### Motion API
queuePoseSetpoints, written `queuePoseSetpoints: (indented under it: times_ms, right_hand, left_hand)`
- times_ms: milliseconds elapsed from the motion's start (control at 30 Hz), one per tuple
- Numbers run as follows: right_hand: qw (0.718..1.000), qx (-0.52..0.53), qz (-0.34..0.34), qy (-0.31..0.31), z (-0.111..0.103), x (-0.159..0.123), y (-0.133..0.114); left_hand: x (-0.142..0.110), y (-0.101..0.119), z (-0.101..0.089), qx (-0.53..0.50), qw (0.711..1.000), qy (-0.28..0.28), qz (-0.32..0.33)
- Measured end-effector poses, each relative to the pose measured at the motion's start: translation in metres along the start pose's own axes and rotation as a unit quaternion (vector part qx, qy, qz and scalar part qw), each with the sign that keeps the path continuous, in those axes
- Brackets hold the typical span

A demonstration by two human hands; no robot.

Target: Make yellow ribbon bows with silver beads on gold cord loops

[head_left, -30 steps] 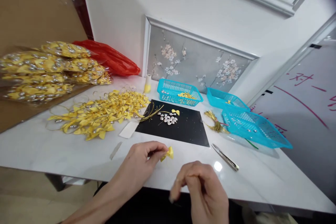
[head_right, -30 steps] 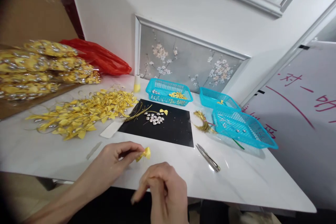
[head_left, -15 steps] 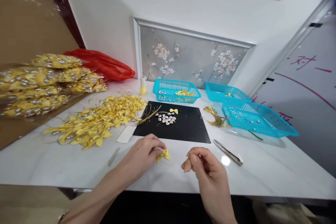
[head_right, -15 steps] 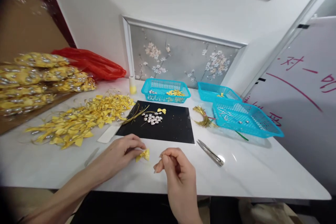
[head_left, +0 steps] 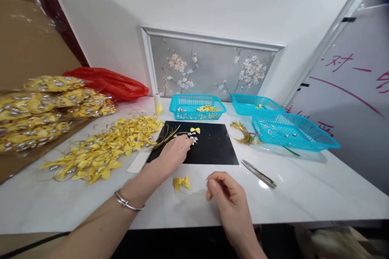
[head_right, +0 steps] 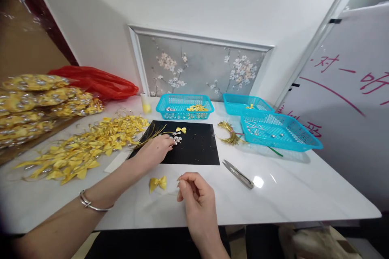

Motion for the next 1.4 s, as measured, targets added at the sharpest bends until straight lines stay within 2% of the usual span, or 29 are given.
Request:
queuePoseSetpoints:
  times_ms: [133, 233, 433, 500, 600, 633, 667, 833, 967, 1133, 1167, 1200, 1300, 1333, 1400]
  right_hand:
    - [1.000, 0.005, -0.008, 0.000, 0.000, 0.002, 0.000]
    - [1.000, 0.004, -0.021, 0.002, -0.001, 0.003, -0.001]
    - [0.998, -0.013, -0.067, -0.009, -0.001, 0.004, -0.010]
    - [0.996, -0.021, -0.082, -0.023, 0.003, 0.002, -0.015]
    - [0.988, -0.053, -0.135, -0.051, 0.012, -0.002, -0.022]
    - [0.984, -0.065, -0.155, -0.058, 0.015, -0.003, -0.024]
    - [0.980, -0.076, -0.172, -0.062, 0.017, -0.005, -0.025]
    - [0.969, -0.102, -0.214, -0.063, 0.020, -0.010, -0.031]
    - [0.964, -0.120, -0.227, -0.070, 0.020, -0.013, -0.033]
    - [0.965, -0.117, -0.224, -0.066, 0.023, -0.012, -0.029]
    - [0.967, -0.112, -0.221, -0.061, 0.023, -0.012, -0.027]
    - [0.971, -0.103, -0.209, -0.054, 0.023, -0.011, -0.024]
    - [0.988, -0.068, -0.140, -0.025, 0.017, -0.009, -0.014]
    - [0.991, -0.059, -0.116, -0.016, 0.015, -0.008, -0.010]
    - [0.995, -0.051, -0.086, 0.002, 0.009, -0.005, -0.003]
  left_hand:
    - [-0.002, 0.004, -0.001, -0.080, 0.996, 0.004, -0.026]
    - [-0.015, 0.011, -0.009, -0.165, 0.985, 0.003, -0.047]
    - [-0.084, 0.026, -0.018, -0.373, 0.921, -0.007, -0.110]
    - [-0.105, 0.030, -0.019, -0.446, 0.881, -0.001, -0.158]
    - [-0.122, 0.041, -0.022, -0.597, 0.763, 0.013, -0.247]
    - [-0.125, 0.045, -0.024, -0.620, 0.739, 0.021, -0.262]
    - [-0.126, 0.048, -0.026, -0.626, 0.732, 0.027, -0.268]
    - [-0.129, 0.051, -0.031, -0.614, 0.747, 0.038, -0.252]
    - [-0.135, 0.050, -0.027, -0.603, 0.765, 0.039, -0.224]
    - [-0.134, 0.046, -0.023, -0.592, 0.768, 0.071, -0.233]
    - [-0.129, 0.044, -0.024, -0.578, 0.779, 0.084, -0.228]
    - [-0.122, 0.041, -0.026, -0.547, 0.803, 0.101, -0.213]
    - [-0.086, 0.042, -0.036, -0.359, 0.916, 0.145, -0.108]
    - [-0.071, 0.046, -0.039, -0.318, 0.935, 0.135, -0.077]
    - [-0.035, 0.059, -0.044, -0.273, 0.956, 0.109, -0.025]
Point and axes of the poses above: each hand's wrist, its own x-axis towards the middle knuckle, its own z-axis out of the palm, y = z × x, the point moved 1 cm from there along x, towards the middle knuckle, and after that the axes turned 7 degrees about x, right-handed, at the moved point
